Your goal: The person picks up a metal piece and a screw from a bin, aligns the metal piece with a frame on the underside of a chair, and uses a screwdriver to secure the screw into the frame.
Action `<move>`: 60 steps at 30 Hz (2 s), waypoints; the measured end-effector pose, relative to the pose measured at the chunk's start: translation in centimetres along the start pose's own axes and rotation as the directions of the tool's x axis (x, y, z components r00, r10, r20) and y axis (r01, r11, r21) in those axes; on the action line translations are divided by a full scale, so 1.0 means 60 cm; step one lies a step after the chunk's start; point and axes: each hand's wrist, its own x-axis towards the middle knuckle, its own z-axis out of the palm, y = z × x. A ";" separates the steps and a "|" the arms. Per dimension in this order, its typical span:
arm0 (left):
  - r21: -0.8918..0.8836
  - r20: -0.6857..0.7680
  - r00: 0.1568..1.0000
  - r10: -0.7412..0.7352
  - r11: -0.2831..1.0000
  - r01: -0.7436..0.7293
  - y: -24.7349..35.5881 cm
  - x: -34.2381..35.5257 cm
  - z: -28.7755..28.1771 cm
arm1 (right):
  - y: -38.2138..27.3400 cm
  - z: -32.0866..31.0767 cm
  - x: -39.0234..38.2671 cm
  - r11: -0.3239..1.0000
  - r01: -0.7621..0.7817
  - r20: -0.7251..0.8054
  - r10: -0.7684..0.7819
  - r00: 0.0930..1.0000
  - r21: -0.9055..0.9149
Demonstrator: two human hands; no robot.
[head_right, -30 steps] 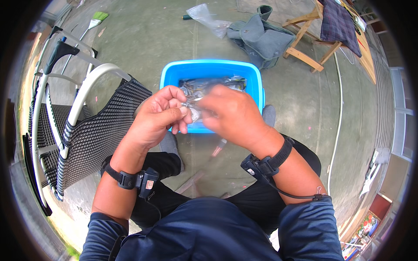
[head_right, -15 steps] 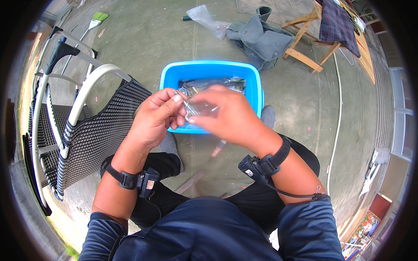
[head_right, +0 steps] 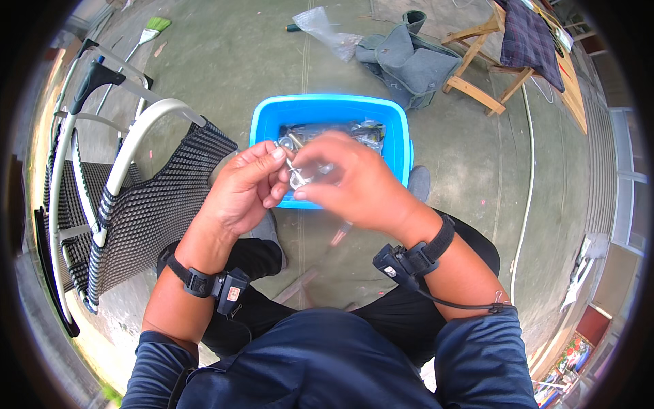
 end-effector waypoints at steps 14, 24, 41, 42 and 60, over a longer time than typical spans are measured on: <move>-0.024 -0.007 1.000 -0.017 1.000 0.016 0.002 -0.001 -0.003 | 0.001 -0.010 -0.001 0.711 -0.287 0.163 0.239 0.957 0.641; -0.042 -0.020 0.999 -0.032 0.999 0.032 -0.002 -0.001 0.000 | 0.007 -0.004 -0.001 0.602 -0.280 0.143 0.266 0.953 0.748; 0.720 0.047 0.874 0.484 0.590 -0.365 -0.027 -0.006 0.025 | 0.021 0.013 0.001 0.783 -0.265 -0.088 0.376 0.923 0.563; 0.717 0.043 0.876 0.480 0.596 -0.362 -0.027 -0.006 0.025 | 0.022 0.015 0.000 0.793 -0.256 -0.086 0.360 0.929 0.553; 0.246 -0.047 0.897 0.439 0.876 -0.415 -0.012 -0.005 0.007 | 0.014 -0.018 0.013 0.852 -0.107 -0.283 0.285 0.916 0.513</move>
